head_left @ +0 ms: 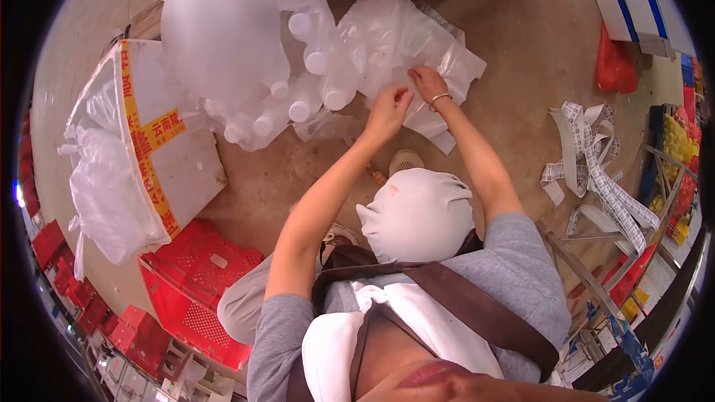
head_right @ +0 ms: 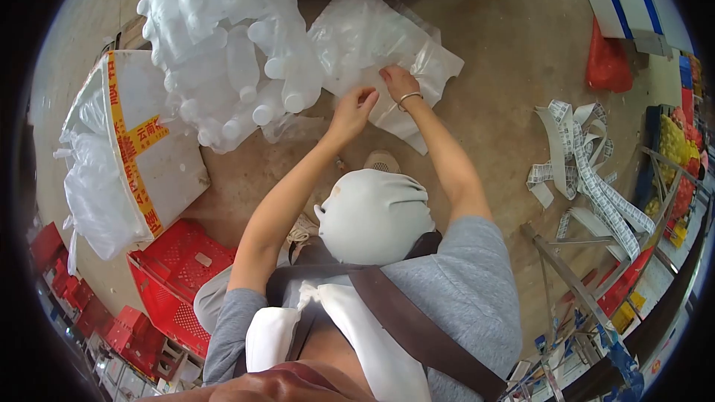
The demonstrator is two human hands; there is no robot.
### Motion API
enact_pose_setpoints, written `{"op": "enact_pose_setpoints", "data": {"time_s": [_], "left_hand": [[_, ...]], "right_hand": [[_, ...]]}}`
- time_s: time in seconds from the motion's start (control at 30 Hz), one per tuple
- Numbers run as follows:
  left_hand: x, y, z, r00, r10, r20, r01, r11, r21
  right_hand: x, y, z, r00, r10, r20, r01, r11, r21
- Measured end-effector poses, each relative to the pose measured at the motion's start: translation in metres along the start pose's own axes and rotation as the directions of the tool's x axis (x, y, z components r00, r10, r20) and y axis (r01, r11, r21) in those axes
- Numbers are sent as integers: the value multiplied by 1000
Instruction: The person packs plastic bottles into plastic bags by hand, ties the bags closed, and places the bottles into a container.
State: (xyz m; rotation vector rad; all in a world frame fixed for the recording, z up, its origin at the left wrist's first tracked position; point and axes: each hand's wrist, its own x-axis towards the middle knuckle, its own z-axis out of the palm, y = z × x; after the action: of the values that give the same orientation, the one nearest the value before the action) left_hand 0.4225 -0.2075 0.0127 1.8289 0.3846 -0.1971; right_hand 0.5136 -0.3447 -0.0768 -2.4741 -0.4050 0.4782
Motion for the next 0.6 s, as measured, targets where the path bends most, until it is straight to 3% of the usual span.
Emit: {"op": "enact_pose_setpoints", "data": {"time_s": [0.07,0.1,0.17,0.2,0.27,0.37,0.47,0.6], "left_hand": [[6,-11,18,974,124,-191,-94,983,161],[13,-25,28,964,184,-191,-132,958,255],[28,-49,45,934,310,-180,-206,875,437],[27,-48,45,944,296,-148,-167,812,559],[16,-51,39,964,250,-90,-92,631,770],[16,-74,28,970,167,179,-244,615,750],[1,-63,21,930,283,235,-367,674,641],[-22,-63,-8,940,238,244,-340,710,617]], "right_hand": [[-11,-2,-15,995,-24,94,11,991,137],[-17,-2,-22,990,-43,134,15,979,204],[-29,8,-4,995,-100,22,102,987,-126],[-33,4,-1,989,-145,-26,131,947,-292],[-43,2,-6,993,-54,101,91,908,-409],[-58,7,-21,988,-26,155,93,891,-444],[-62,20,-35,989,-9,147,73,896,-438],[-62,37,-63,983,104,153,-1,829,-559]]}}
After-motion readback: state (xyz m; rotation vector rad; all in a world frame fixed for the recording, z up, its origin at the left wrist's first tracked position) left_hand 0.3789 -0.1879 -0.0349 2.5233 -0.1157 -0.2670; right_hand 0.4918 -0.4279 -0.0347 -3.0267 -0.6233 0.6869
